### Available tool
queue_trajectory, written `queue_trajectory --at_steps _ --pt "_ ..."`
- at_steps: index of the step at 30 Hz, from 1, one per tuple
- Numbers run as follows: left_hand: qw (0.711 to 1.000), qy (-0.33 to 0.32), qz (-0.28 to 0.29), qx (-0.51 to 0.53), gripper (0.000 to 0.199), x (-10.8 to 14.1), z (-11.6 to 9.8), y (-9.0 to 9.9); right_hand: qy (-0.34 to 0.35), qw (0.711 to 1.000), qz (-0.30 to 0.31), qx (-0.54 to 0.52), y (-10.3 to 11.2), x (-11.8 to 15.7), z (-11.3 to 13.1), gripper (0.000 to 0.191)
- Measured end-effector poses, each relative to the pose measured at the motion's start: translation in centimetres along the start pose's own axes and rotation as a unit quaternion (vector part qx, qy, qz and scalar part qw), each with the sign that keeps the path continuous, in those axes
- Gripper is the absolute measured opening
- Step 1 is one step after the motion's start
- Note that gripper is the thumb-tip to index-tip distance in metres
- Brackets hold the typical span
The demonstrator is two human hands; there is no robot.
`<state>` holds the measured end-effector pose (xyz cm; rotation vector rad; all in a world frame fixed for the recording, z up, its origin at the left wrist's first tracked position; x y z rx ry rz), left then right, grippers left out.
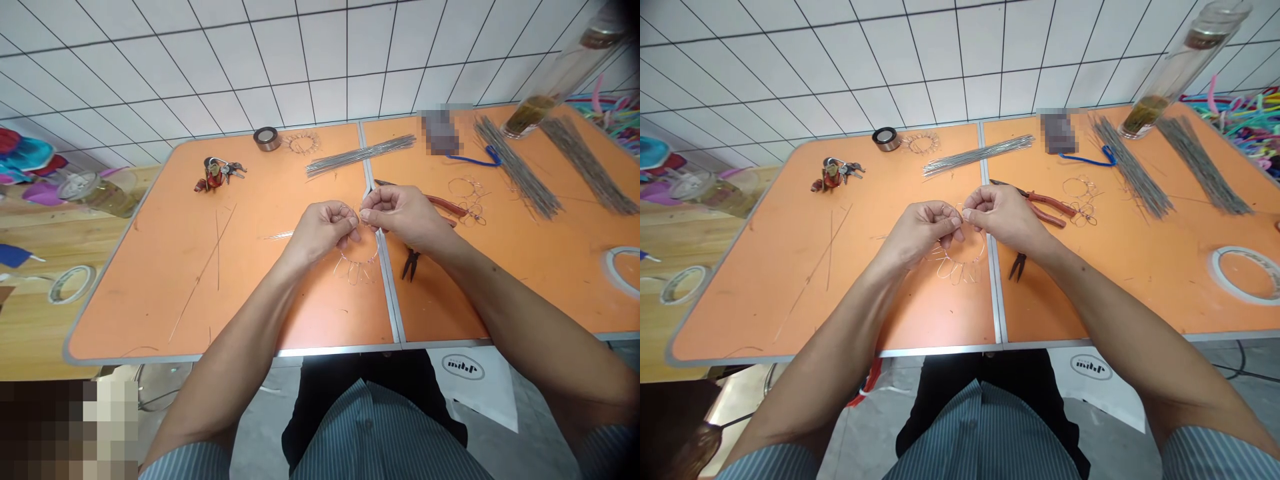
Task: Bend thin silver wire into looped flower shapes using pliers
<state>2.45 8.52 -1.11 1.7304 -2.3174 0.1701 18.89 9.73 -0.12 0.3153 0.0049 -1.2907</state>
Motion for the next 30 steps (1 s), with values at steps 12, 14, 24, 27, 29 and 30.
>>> queue_trajectory --at_steps 12,14,24,27,29,30 --pt "1.000 0.004 -0.003 0.008 0.018 0.0 0.2 -0.4 -0.003 0.999 -0.032 -0.026 -0.3 0.1 0.2 0.019" --pt "1.000 0.015 -0.003 0.010 0.018 0.0 0.2 -0.4 -0.004 0.999 -0.029 -0.032 -0.3 0.1 0.0 0.019" --pt "0.998 0.035 0.050 0.017 0.014 0.1 0.3 -0.5 -0.053 0.984 0.092 -0.141 -0.1 -0.5 -1.1 0.035" --pt "0.996 0.042 0.070 0.029 0.014 0.0 0.6 -0.6 -0.032 0.981 0.108 -0.156 -0.2 -0.4 -0.7 0.037" --pt "0.995 0.041 0.078 0.041 0.013 0.0 0.8 -0.6 -0.020 0.981 0.107 -0.161 -0.3 -0.4 -0.6 0.040" --pt "0.995 0.041 0.080 0.046 0.013 -0.1 0.9 -0.6 -0.016 0.981 0.106 -0.163 -0.3 -0.5 -0.6 0.039"
Point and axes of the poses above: each hand's wrist, its own x-axis away from the middle knuckle, its own y-axis out of the back of the hand, z = x × y, the point moved 7 cm from there along -x, towards the middle knuckle, and after that the axes turned 11 degrees about y, right-handed, at the moved point
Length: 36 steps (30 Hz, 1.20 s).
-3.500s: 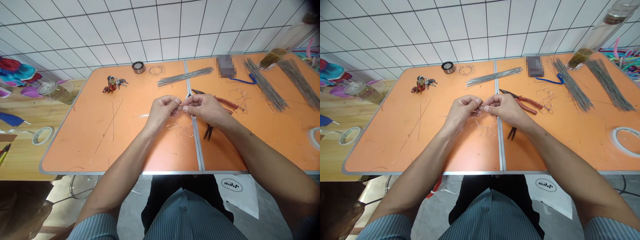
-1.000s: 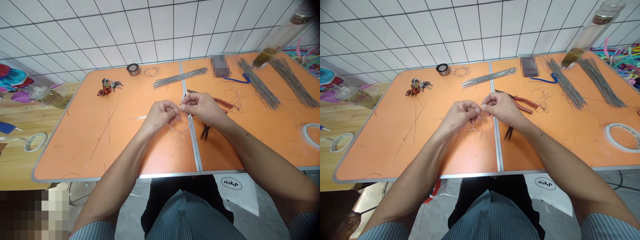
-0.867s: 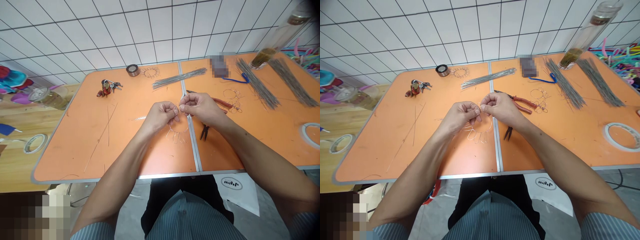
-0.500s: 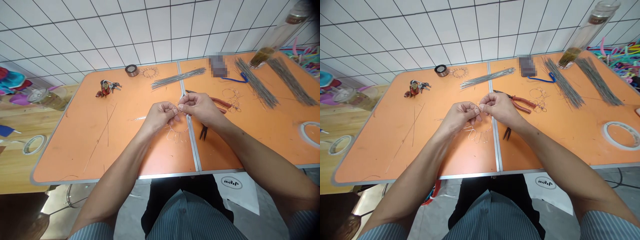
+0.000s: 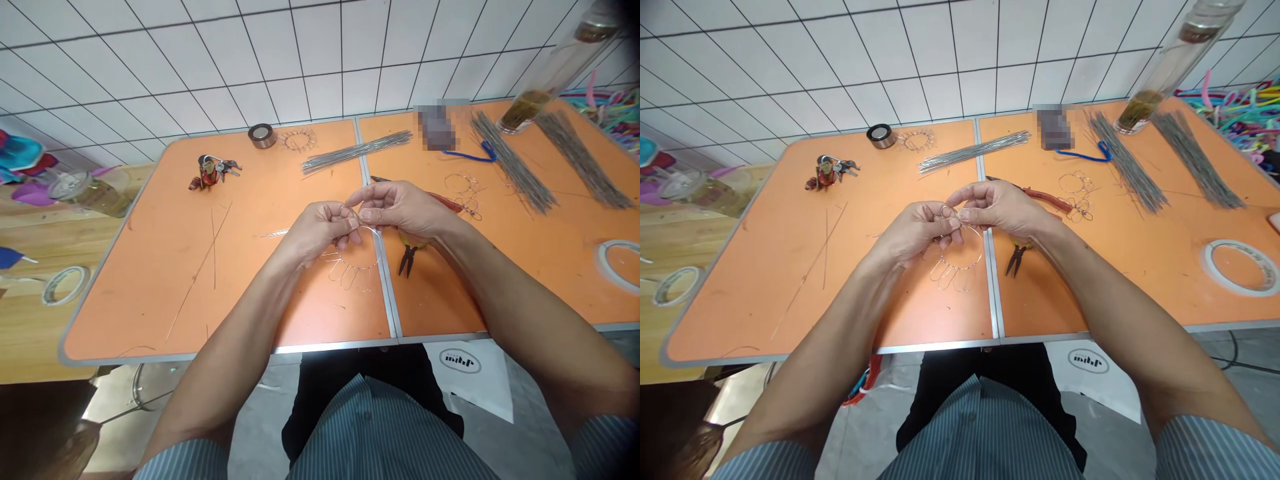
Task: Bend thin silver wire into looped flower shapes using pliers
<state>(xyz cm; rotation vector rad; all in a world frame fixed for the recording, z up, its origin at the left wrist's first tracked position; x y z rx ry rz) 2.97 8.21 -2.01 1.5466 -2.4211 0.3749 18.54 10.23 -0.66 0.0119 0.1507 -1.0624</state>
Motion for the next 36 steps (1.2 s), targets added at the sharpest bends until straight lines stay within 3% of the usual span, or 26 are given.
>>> queue_trajectory --at_steps 17,27,36 --pt "1.000 0.012 -0.003 0.012 0.017 0.1 0.0 -0.4 0.008 0.999 -0.032 -0.006 -0.4 -0.1 0.1 0.039" --pt "0.994 -0.032 -0.089 0.060 0.020 0.0 -0.3 0.9 0.033 0.990 -0.048 0.127 0.3 0.3 0.3 0.018" --pt "0.991 -0.039 -0.116 0.046 0.026 0.1 -0.6 1.3 0.001 0.988 -0.084 0.130 0.1 0.2 0.2 0.020"
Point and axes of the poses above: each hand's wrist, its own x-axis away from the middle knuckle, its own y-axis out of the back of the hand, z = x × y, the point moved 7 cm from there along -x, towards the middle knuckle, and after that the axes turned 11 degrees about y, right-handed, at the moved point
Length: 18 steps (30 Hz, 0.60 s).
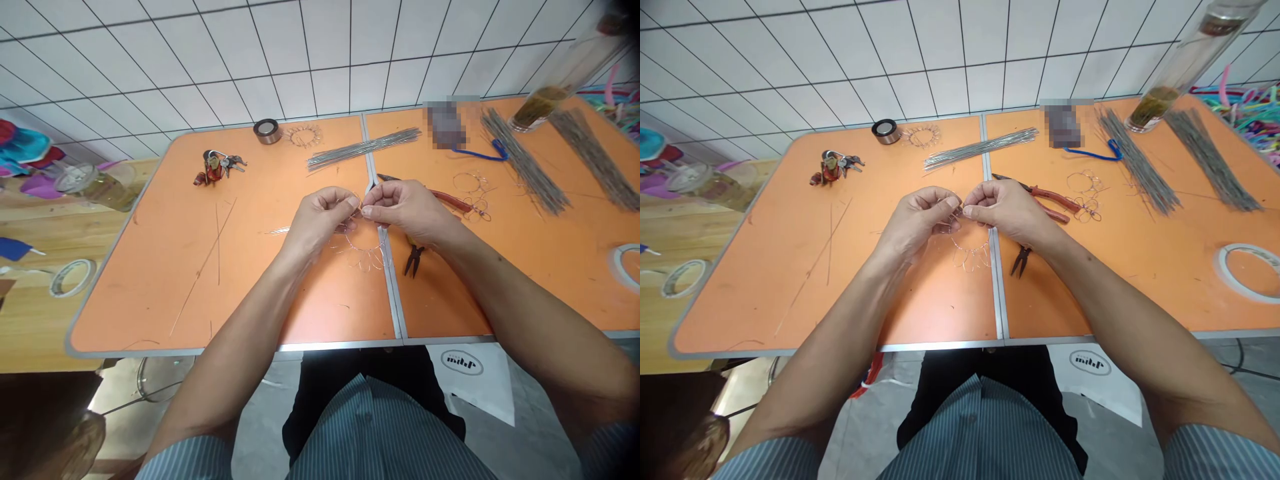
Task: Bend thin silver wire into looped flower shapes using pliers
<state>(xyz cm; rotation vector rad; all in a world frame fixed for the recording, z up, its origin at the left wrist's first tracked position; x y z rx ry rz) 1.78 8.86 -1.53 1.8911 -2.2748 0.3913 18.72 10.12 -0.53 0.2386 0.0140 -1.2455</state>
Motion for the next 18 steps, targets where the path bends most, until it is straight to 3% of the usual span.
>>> queue_trajectory --at_steps 11,18 --pt "0.999 -0.032 -0.018 -0.012 0.028 0.23 -0.47 -0.31 -0.002 1.000 0.000 -0.013 -0.74 0.03 -0.61 0.020" --pt "0.997 -0.065 -0.050 -0.009 0.030 0.09 -0.76 0.51 -0.005 1.000 0.010 0.011 -0.68 0.16 -0.52 0.016"
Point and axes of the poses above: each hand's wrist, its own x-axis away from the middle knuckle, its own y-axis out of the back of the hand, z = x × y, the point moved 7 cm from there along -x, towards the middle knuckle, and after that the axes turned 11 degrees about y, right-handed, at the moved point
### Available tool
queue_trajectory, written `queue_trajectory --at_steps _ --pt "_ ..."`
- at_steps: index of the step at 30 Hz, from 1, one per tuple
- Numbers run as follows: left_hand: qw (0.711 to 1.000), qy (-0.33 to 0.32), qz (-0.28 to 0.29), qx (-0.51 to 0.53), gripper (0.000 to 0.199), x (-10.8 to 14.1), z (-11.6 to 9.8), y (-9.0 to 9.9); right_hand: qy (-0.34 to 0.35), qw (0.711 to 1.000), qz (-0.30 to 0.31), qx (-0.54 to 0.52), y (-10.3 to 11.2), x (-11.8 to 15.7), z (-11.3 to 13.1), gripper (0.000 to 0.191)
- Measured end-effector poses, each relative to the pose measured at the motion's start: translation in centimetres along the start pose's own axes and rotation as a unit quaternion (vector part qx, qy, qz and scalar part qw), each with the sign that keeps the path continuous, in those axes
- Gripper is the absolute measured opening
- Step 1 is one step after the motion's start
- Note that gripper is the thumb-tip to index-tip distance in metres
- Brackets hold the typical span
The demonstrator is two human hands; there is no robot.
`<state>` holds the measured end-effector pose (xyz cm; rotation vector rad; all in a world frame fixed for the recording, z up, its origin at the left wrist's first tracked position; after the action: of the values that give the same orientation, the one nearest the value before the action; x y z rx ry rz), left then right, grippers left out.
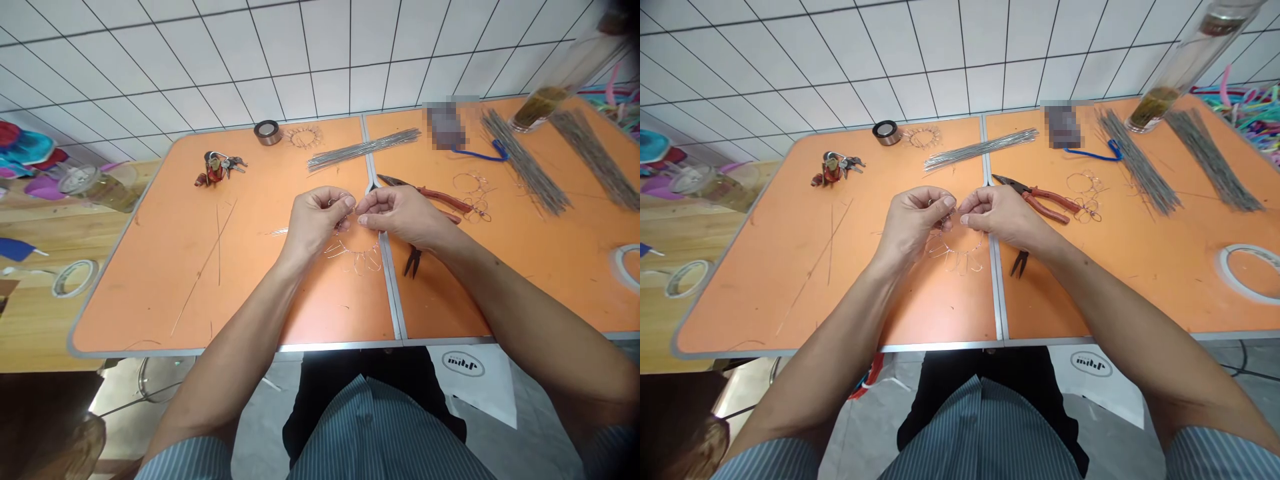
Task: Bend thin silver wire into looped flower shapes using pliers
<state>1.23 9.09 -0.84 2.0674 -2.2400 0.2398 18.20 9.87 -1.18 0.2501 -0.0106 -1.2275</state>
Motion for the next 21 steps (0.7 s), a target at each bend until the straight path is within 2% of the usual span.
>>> queue_trajectory --at_steps 11,18,21 --pt "1.000 0.003 -0.009 -0.002 0.034 0.02 -0.24 0.24 0.013 1.000 0.002 0.011 -0.05 0.01 0.64 0.014" --pt "0.999 0.007 0.019 -0.030 0.027 -0.15 0.18 -0.05 0.011 1.000 0.012 -0.007 -0.41 0.25 0.87 0.013" --pt "0.999 0.019 0.003 -0.029 0.024 -0.24 0.48 0.16 0.012 1.000 0.005 0.008 -0.48 0.34 1.03 0.010"
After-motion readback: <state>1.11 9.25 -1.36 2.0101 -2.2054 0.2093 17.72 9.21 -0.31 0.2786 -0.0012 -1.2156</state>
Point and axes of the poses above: each hand's wrist, its own x-axis away from the middle knuckle, its own y-axis out of the back of the hand, z = x × y, the point moved 7 cm from there along -x, towards the middle knuckle, and after that the axes turned 11 degrees about y, right-handed, at the moved point
